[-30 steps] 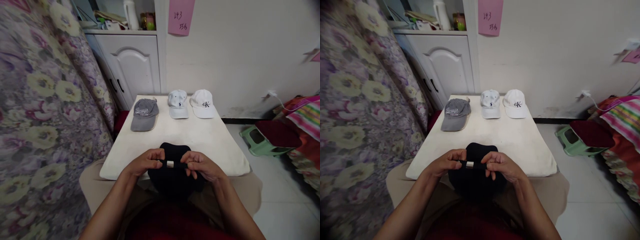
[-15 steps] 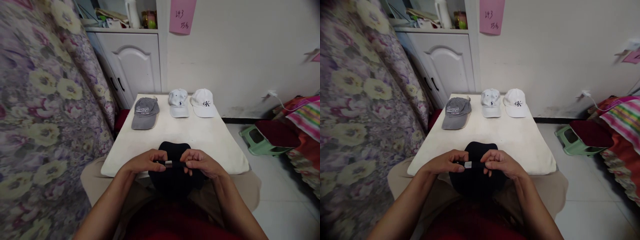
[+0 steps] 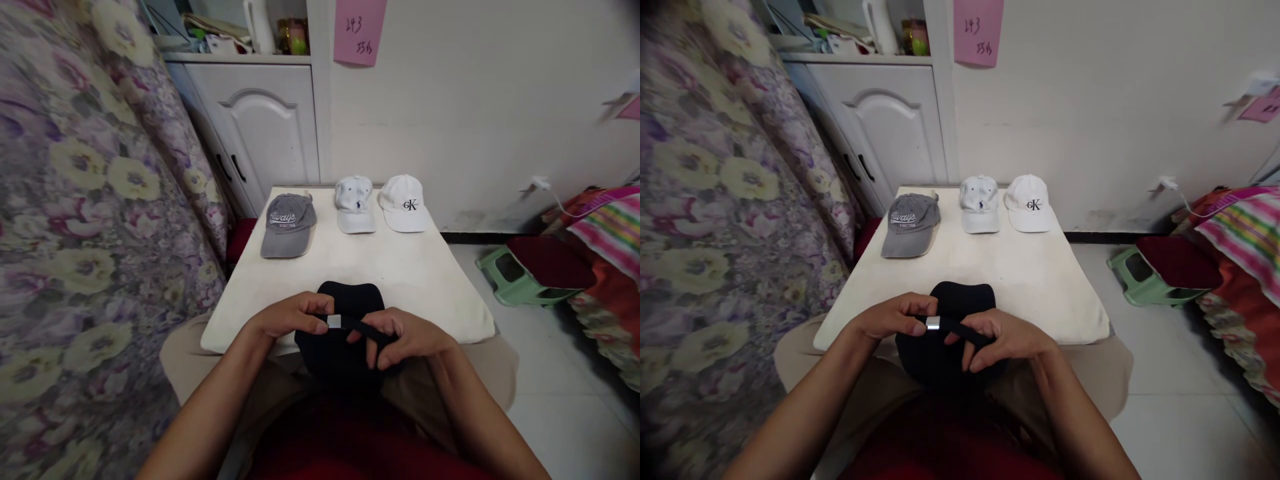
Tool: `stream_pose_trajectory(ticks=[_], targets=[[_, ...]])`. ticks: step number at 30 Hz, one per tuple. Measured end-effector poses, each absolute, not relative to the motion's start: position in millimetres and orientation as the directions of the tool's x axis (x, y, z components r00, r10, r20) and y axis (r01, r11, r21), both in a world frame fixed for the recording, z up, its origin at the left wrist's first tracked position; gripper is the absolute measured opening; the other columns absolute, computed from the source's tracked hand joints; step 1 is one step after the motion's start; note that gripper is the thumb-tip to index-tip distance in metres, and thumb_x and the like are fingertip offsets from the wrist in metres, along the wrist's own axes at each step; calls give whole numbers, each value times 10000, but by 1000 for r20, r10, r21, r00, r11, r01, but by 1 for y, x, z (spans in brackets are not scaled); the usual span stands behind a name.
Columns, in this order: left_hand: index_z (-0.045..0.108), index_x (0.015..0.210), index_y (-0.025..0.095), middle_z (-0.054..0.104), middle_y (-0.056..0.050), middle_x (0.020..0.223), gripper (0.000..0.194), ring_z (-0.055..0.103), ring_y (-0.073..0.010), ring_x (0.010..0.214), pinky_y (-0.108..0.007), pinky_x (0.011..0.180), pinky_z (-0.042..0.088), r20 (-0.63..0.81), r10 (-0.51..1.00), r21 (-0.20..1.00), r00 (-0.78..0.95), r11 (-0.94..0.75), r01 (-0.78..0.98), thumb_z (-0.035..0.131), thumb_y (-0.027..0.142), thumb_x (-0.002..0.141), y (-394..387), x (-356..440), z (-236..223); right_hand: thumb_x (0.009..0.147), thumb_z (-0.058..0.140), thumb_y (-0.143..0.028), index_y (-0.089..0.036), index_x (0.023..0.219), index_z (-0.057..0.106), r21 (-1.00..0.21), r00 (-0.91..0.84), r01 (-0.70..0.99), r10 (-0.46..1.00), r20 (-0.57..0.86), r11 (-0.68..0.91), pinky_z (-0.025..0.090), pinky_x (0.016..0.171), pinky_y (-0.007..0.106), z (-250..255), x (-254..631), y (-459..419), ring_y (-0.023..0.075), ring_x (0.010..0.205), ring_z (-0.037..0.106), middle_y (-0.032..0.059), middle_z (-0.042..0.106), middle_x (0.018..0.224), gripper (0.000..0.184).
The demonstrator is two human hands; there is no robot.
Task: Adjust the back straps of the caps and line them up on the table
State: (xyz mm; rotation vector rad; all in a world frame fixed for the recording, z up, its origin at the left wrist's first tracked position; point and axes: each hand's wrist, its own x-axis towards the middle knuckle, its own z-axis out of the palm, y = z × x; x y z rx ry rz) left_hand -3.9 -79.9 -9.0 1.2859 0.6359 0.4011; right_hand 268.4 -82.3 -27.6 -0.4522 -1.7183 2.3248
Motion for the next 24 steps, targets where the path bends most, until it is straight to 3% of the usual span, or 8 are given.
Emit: stream_pose_trajectory(ticks=[6, 11, 17, 24], targets=[[627, 851, 152, 571, 26, 694, 310, 443, -82, 571, -170, 491, 306, -275, 559, 952, 782, 274, 140, 782, 388, 723, -82, -5, -16, 687, 869, -246, -134, 1071, 677, -935, -908, 11, 387, -158, -355, 458, 607, 189, -38, 285, -76, 104, 668, 642, 21, 736, 820, 444], [700, 977, 159, 632, -4, 776, 352, 510, -101, 641, -178, 539, 354, -281, 547, 956, 788, 232, 180, 758, 427, 756, -83, -3, -9, 761, 816, -329, -126, 959, 677, -933, -854, 12, 481, -197, -360, 389, 538, 167, -37, 292, -77, 69, 581, 581, 13, 717, 771, 315], [699, 848, 154, 559, 39, 664, 251, 427, -72, 571, -180, 514, 286, -310, 557, 949, 770, 227, 217, 757, 384, 767, -85, 2, -6, 804, 768, -376, -135, 857, 674, -958, -810, 24, 556, -186, -285, 340, 515, 177, -32, 286, -80, 61, 555, 493, -20, 644, 695, 264], [659, 798, 144, 504, 48, 622, 288, 383, -75, 545, -201, 510, 251, -312, 567, 949, 763, 228, 218, 735, 421, 771, -87, 1, -15, 791, 772, -385, -132, 835, 664, -959, -783, 58, 584, -215, -276, 301, 511, 184, -35, 290, -80, 58, 547, 450, -34, 596, 658, 279]])
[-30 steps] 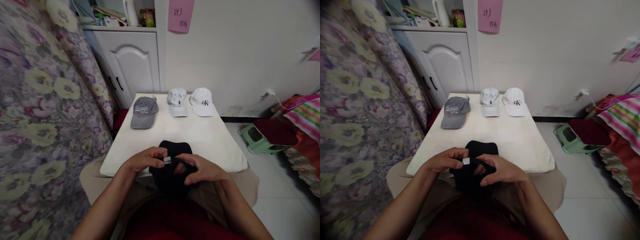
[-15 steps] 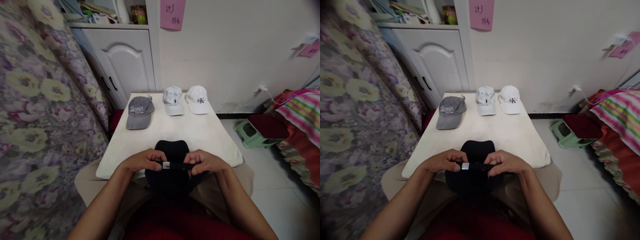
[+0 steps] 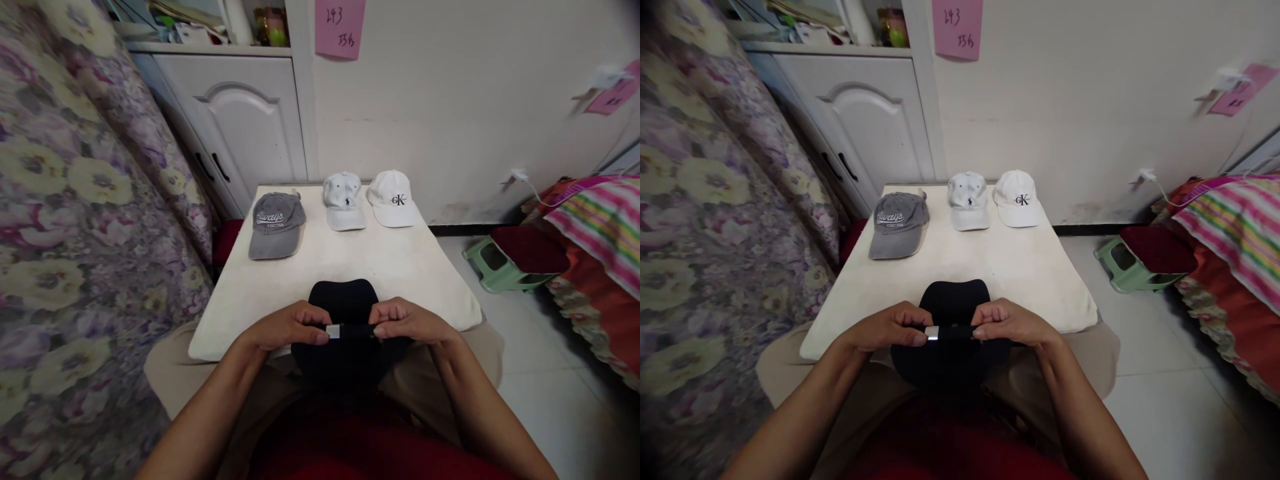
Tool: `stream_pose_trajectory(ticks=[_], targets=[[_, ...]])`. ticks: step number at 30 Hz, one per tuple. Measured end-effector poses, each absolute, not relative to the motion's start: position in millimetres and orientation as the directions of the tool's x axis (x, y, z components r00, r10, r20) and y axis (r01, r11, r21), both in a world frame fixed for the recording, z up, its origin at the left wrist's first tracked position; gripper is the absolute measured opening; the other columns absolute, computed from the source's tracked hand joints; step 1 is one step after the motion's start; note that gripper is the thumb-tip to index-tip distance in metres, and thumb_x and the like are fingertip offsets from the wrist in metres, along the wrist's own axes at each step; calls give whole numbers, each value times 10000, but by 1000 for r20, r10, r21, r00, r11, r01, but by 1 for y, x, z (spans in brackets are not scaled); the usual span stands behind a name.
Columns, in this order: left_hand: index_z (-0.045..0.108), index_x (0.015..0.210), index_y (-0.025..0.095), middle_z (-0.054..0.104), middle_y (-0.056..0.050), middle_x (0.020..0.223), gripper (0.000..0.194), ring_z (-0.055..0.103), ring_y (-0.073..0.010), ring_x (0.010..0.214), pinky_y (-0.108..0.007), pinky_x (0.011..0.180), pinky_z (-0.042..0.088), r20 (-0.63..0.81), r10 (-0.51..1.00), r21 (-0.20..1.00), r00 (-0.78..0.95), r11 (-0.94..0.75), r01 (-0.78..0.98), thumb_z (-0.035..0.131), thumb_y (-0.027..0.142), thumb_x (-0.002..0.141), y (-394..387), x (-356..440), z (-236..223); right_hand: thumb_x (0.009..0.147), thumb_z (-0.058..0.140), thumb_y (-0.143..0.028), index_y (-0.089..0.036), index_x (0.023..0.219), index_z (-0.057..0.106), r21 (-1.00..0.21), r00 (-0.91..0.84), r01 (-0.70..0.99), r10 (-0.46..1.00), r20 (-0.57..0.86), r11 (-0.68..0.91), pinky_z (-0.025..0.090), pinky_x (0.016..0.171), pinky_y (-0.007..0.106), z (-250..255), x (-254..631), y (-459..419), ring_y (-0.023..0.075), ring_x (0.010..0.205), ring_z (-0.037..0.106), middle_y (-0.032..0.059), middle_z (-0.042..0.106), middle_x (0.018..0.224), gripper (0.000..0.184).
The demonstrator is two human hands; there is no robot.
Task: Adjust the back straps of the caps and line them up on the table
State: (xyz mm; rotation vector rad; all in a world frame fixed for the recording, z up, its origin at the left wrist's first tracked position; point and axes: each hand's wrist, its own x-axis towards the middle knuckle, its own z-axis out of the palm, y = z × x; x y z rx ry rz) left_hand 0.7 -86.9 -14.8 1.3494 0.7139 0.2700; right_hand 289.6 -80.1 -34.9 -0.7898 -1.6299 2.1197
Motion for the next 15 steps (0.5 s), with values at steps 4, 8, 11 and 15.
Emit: stream_pose_trajectory(ticks=[4, 8, 11, 15], targets=[[654, 792, 148, 500, 46, 635, 288, 382, -78, 554, -201, 512, 253, -313, 585, 949, 748, 215, 230, 730, 424, 769, -89, 3, -12, 808, 760, -384, -133, 853, 655, -959, -775, 66, 592, -223, -275, 318, 504, 181, -37, 293, -80, 58, 539, 465, -37, 595, 652, 276], [634, 743, 143, 443, 59, 588, 295, 334, -77, 535, -211, 494, 211, -333, 627, 942, 704, 186, 280, 720, 425, 762, -93, 15, -5, 818, 756, -366, -136, 1026, 641, -966, -814, 44, 551, -182, -254, 465, 654, 223, -28, 287, -82, 116, 712, 632, 40, 705, 842, 331], [610, 702, 143, 411, 61, 581, 310, 318, -81, 540, -222, 493, 204, -317, 653, 942, 688, 135, 306, 703, 431, 772, -96, 28, -1, 804, 772, -358, -149, 1018, 641, -970, -822, 66, 538, -185, -233, 498, 685, 240, -20, 275, -85, 128, 726, 661, 32, 708, 841, 327], [584, 676, 146, 414, 59, 594, 329, 321, -84, 551, -224, 502, 218, -297, 677, 943, 673, 96, 320, 680, 439, 791, -100, 34, 3, 847, 714, -413, -156, 897, 637, -972, -793, 123, 569, -218, -201, 488, 569, 211, -15, 261, -89, 109, 599, 625, -5, 665, 709, 273]])
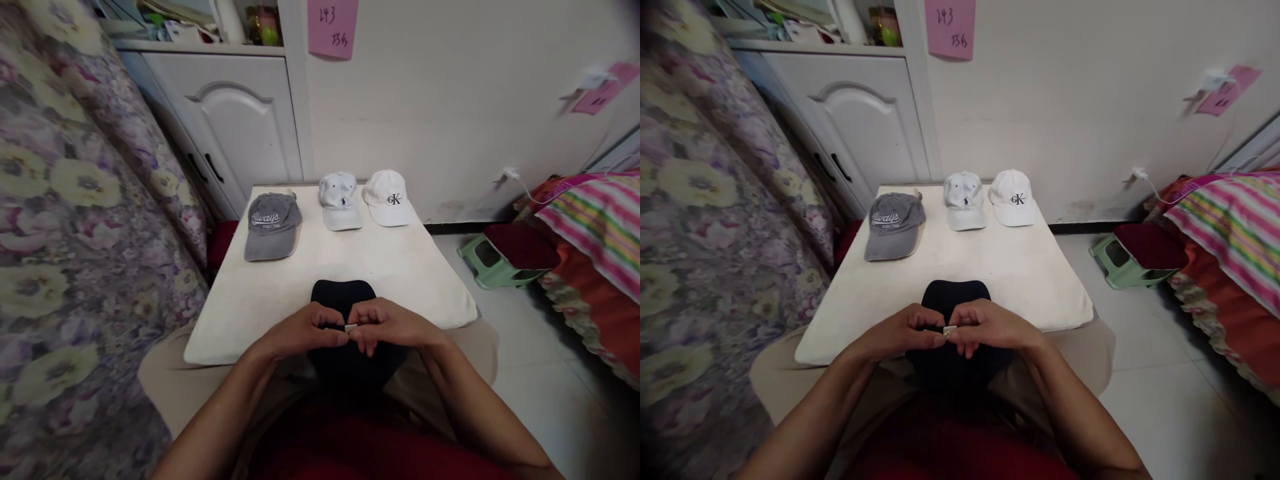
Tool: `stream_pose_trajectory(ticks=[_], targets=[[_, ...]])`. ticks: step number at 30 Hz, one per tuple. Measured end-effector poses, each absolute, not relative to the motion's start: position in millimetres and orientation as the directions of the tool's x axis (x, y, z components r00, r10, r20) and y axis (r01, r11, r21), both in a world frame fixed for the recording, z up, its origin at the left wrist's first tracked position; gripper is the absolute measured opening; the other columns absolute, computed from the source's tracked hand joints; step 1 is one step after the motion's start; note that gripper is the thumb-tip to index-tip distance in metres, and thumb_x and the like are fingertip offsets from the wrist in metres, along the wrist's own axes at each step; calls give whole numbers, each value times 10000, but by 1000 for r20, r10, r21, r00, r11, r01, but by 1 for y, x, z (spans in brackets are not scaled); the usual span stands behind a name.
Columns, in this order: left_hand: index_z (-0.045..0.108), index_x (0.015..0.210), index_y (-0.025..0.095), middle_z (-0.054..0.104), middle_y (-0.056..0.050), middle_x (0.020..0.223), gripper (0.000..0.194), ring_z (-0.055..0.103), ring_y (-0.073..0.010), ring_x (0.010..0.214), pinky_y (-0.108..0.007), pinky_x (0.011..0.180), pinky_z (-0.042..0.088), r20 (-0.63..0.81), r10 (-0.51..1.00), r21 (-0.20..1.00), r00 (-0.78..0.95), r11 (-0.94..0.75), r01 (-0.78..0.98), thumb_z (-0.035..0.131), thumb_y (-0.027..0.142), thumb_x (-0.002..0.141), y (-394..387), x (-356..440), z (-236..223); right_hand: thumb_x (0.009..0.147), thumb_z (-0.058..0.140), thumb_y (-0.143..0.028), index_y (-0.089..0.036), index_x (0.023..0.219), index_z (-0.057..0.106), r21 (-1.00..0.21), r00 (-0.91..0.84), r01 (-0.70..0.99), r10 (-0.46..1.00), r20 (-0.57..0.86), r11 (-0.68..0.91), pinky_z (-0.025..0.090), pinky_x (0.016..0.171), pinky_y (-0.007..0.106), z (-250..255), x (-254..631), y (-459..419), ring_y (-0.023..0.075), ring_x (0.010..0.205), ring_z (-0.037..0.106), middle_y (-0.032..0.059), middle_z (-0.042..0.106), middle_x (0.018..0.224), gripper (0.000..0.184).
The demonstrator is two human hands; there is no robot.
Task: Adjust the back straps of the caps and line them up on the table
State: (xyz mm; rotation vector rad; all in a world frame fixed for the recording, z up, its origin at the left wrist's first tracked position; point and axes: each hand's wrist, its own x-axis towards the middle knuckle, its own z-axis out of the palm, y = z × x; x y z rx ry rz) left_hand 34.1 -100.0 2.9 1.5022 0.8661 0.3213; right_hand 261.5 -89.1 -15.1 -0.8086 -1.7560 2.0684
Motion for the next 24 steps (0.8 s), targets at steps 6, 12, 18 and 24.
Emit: stream_pose_trajectory(ticks=[6, 12, 18, 24], targets=[[649, 835, 166, 512, 39, 695, 205, 407, -104, 626, -221, 564, 293, -246, 734, 958, 633, 86, 272, 684, 363, 787, -108, 22, 3, 858, 687, -435, -162, 841, 613, -969, -743, 154, 624, -243, -193, 433, 481, 185, -15, 260, -91, 81, 502, 558, -17, 641, 660, 284], [663, 882, 166, 548, 20, 743, 185, 435, -111, 658, -223, 591, 324, -218, 783, 966, 582, 86, 246, 659, 338, 813, -111, 17, -6, 864, 680, -456, -166, 839, 605, -973, -734, 138, 641, -225, -184, 434, 481, 185, -19, 261, -90, 83, 508, 564, -22, 636, 648, 301], [632, 912, 175, 577, 5, 827, 211, 481, -136, 733, -239, 638, 366, -193, 809, 969, 555, 68, 237, 679, 340, 790, -117, 21, -3, 877, 660, -469, -166, 834, 597, -974, -733, 147, 642, -225, -173, 422, 492, 196, -26, 263, -88, 90, 517, 554, -20, 625, 651, 312], [610, 882, 175, 557, 18, 781, 188, 468, -127, 689, -235, 606, 344, -212, 814, 971, 541, 112, 213, 684, 312, 778, -116, 22, -8, 846, 708, -380, -185, 887, 612, -986, -656, 168, 745, -122, -13, 408, 593, 231, -15, 261, -92, 119, 661, 536, -17, 594, 750, 221]])
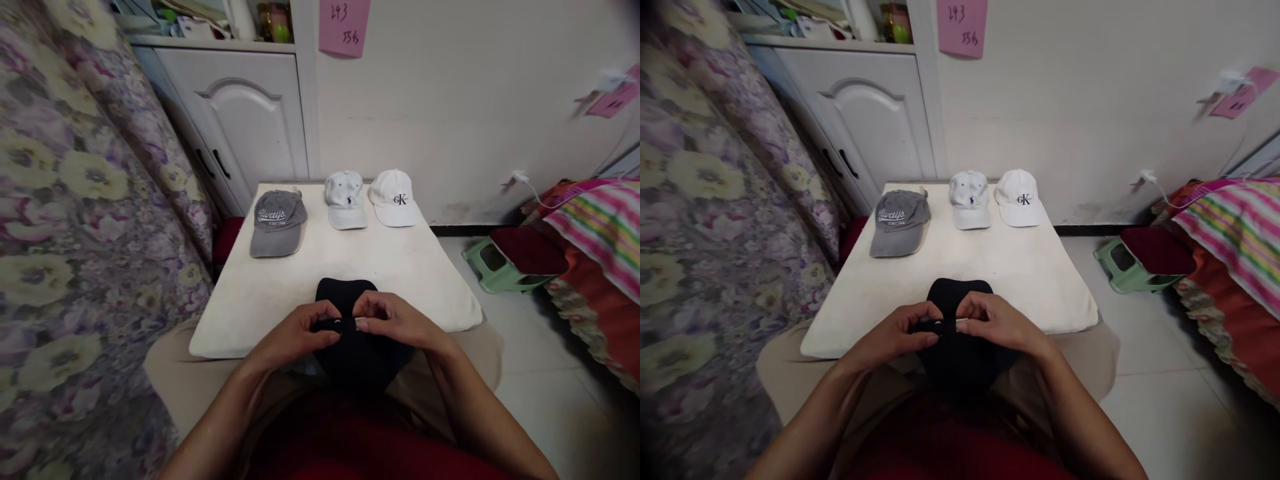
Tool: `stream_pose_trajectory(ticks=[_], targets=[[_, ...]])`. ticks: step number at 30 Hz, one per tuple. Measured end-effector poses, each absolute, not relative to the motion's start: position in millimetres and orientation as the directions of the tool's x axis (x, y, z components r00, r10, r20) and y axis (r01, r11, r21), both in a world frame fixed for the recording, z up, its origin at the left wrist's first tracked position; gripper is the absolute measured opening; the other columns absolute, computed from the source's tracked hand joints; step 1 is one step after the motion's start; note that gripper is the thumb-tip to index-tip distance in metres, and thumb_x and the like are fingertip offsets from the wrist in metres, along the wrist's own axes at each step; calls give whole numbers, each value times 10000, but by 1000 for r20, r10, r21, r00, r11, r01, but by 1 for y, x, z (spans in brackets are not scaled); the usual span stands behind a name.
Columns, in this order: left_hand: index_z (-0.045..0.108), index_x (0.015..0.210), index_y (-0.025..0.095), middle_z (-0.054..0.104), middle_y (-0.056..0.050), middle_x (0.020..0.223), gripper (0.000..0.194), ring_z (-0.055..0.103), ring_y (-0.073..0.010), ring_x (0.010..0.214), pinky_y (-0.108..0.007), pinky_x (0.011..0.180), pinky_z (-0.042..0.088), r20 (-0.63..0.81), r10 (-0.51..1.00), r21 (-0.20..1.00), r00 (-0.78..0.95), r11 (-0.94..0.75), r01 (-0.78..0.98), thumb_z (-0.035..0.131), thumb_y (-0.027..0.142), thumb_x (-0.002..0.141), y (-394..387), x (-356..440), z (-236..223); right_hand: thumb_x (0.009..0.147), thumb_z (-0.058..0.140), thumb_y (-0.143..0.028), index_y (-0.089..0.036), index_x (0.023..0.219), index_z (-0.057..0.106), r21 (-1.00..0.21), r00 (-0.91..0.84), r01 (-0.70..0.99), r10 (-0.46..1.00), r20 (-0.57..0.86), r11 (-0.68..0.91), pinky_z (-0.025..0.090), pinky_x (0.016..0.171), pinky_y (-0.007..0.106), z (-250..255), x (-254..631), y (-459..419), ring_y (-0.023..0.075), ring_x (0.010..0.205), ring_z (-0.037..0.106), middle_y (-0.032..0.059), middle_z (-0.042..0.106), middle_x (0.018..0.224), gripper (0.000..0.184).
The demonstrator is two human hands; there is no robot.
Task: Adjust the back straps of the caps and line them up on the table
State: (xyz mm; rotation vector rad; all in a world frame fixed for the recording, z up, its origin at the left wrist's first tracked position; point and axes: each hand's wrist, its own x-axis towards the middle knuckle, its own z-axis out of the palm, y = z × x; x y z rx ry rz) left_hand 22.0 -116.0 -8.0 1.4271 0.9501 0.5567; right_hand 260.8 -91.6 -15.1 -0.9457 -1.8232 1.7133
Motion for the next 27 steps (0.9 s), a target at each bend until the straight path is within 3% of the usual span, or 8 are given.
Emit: stream_pose_trajectory(ticks=[6, 10, 16, 20, 23, 27], targets=[[580, 929, 193, 577, 12, 874, 274, 506, -144, 794, -242, 689, 374, -168, 817, 986, 552, 128, 111, 751, 313, 752, -113, 24, -13, 772, 767, -265, -219, 921, 627, -965, -640, 233, 766, -62, 117, 382, 631, 246, -4, 250, -97, 140, 728, 513, -19, 585, 807, 210], [561, 957, 200, 569, 16, 892, 304, 502, -133, 790, -229, 671, 362, -186, 811, 982, 554, 171, 80, 763, 275, 741, -114, 23, -11, 769, 757, -255, -224, 968, 611, -976, -613, 213, 785, -96, 47, 369, 602, 243, -7, 249, -96, 134, 685, 504, -28, 565, 763, 249], [518, 1094, 220, 533, 27, 869, 454, 474, -131, 759, -224, 636, 351, -180, 760, 980, 624, 192, 50, 775, 261, 722, -118, 19, -11, 771, 764, -269, -202, 923, 606, -993, -714, 62, 690, -117, -104, 321, 556, 225, -13, 253, -91, 98, 598, 457, -45, 548, 707, 229], [539, 1154, 241, 546, 4, 995, 478, 499, -169, 914, -264, 778, 405, -125, 823, 988, 554, 54, 142, 763, 259, 732, -122, 18, -9, 755, 785, -293, -186, 894, 608, -986, -702, -4, 703, -114, -164, 356, 587, 229, -16, 253, -86, 100, 636, 500, -23, 590, 768, 249], [559, 1110, 232, 576, -19, 1066, 375, 523, -208, 1026, -318, 899, 414, -86, 889, 969, 450, -29, 244, 709, 251, 767, -128, 22, -9, 749, 792, -312, -184, 872, 616, -987, -676, 0, 727, -118, -160, 369, 602, 231, -17, 254, -84, 107, 660, 519, -20, 599, 771, 250], [582, 1072, 234, 635, -35, 1054, 262, 566, -228, 1005, -347, 891, 433, -5, 958, 907, 285, -116, 405, 624, 220, 813, -137, 33, -17, 757, 787, -319, -184, 874, 629, -985, -658, 12, 741, -135, -170, 382, 617, 229, -18, 255, -83, 111, 674, 541, -24, 610, 754, 238]])
